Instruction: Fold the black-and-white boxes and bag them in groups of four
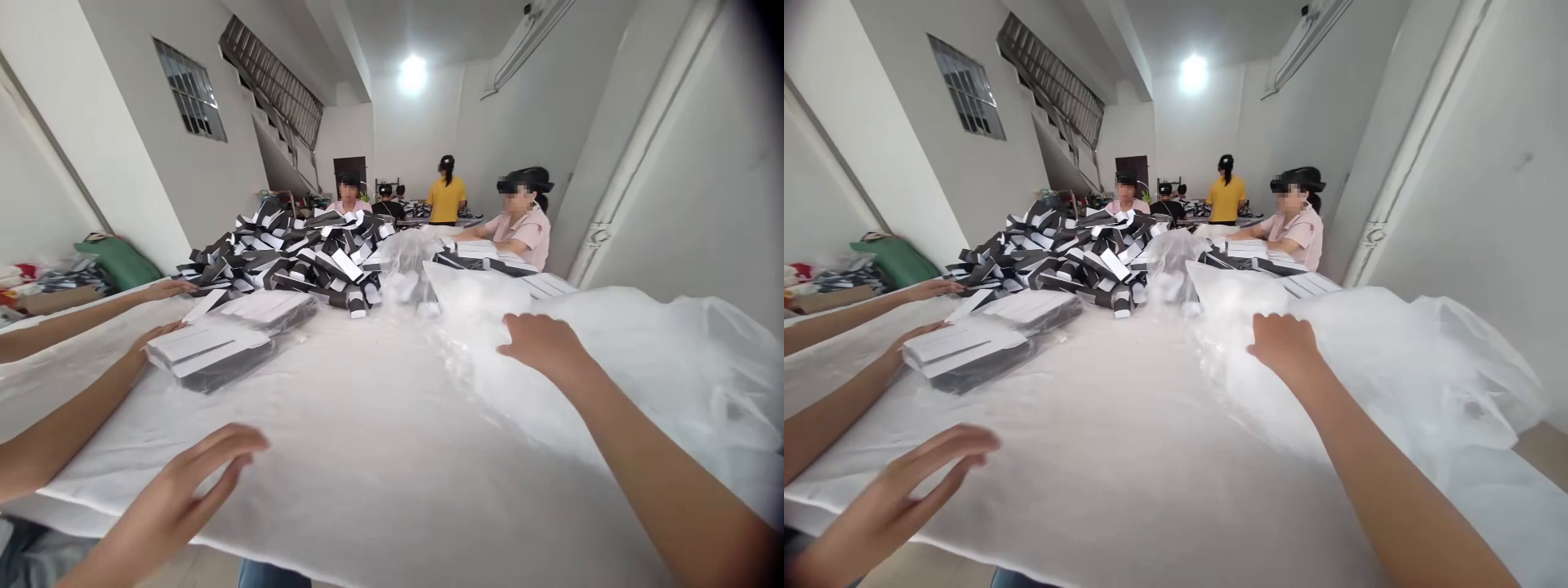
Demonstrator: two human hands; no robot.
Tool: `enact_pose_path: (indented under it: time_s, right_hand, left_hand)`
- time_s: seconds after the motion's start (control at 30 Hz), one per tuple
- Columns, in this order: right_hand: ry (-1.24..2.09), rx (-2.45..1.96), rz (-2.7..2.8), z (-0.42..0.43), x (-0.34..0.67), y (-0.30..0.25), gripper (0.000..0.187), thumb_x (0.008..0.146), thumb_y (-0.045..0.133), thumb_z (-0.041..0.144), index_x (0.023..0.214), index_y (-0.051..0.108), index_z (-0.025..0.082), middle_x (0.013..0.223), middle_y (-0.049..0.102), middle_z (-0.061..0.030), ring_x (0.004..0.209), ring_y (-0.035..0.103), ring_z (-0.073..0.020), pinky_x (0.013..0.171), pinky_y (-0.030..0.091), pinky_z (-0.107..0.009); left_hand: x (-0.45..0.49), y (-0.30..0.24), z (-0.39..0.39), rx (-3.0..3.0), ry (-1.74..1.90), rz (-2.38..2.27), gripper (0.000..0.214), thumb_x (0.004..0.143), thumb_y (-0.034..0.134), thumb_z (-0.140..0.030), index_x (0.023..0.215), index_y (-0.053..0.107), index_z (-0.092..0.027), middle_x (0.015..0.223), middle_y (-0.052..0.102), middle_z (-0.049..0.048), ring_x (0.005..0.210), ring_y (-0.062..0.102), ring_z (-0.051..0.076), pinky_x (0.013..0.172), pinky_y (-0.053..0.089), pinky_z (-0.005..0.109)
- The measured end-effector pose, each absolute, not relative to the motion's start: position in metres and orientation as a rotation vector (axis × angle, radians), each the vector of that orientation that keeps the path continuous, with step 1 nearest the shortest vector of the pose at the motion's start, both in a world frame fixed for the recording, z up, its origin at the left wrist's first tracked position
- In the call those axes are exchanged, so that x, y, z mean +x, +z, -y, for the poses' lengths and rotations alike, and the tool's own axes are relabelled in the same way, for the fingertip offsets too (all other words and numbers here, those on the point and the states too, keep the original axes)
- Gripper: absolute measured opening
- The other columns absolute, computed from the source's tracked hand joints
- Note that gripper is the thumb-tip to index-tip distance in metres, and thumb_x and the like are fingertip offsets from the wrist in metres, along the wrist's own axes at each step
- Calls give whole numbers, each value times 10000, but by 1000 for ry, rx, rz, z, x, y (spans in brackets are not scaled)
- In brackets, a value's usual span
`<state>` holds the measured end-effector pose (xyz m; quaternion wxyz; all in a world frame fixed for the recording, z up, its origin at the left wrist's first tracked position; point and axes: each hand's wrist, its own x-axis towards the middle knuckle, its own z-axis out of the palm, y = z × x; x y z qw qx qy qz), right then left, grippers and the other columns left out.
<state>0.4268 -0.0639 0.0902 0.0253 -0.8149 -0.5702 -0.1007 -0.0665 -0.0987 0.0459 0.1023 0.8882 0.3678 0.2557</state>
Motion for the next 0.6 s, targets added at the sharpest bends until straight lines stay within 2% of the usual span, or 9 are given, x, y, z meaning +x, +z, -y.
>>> enact_pose_path:
  time_s: [0.03,0.1,0.17,0.23,0.3,0.37,0.43,0.5,0.6]
  right_hand:
    - [-168,-2551,1758,67,436,97,183,829,546,293,905,656,167,948,691,-137,905,641,-324,729,477,-429]
    - [-3,-2395,1795,74,446,108,258,886,442,286,727,617,184,768,673,-87,717,633,-244,624,452,-356]
    - [100,-2077,1818,80,442,116,319,914,389,306,718,615,195,733,668,-56,670,619,-202,622,454,-332]
    - [264,-1781,1784,84,429,120,311,921,381,325,898,670,211,875,707,-51,733,643,-191,666,491,-320]
    - [397,-1559,1776,86,413,121,373,932,399,367,1239,591,280,1193,666,-54,931,661,-210,774,524,-337]
    - [494,-1405,1851,88,402,121,563,925,456,430,1469,319,385,1460,480,-28,1177,582,-237,897,513,-376]
    - [495,-1331,1893,91,400,123,702,907,506,467,1510,147,432,1542,365,-3,1307,483,-237,974,480,-396]
    - [351,-1401,1814,94,409,127,597,910,498,461,1465,290,395,1497,429,-14,1287,498,-235,981,473,-392]
    - [153,-1718,1666,95,433,133,309,917,441,414,1135,617,285,1248,632,-47,1098,613,-247,894,497,-384]
  left_hand:
    - [-43,48,83,2533,679,-1058,272,967,432,-332,1193,582,-350,1157,634,32,930,638,208,782,535,311]
    - [7,52,52,2384,556,-984,273,958,438,-370,1157,608,-289,1158,629,68,961,636,215,813,528,316]
    - [58,52,28,2175,533,-987,339,920,510,-437,1229,568,-308,1301,570,70,1068,613,228,852,528,332]
    - [105,47,10,1914,548,-923,610,833,645,-461,1388,424,-337,1476,425,85,1161,579,249,867,536,361]
    - [146,38,-4,1646,534,-783,790,739,750,-459,1427,398,-293,1524,363,124,1187,575,292,880,540,406]
    - [177,27,-19,1509,540,-688,741,694,782,-490,1333,536,-207,1409,516,159,1207,565,343,922,517,437]
    - [196,15,-34,1435,750,-712,657,652,821,-463,1218,631,-189,1292,624,142,1210,566,355,983,477,442]
    - [200,4,-51,1334,909,-761,602,625,843,-437,1142,674,-180,1216,674,130,1186,586,350,1003,463,442]
    - [185,-7,-73,1251,953,-743,567,608,849,-418,1074,703,-131,1115,715,145,1113,631,348,983,478,444]
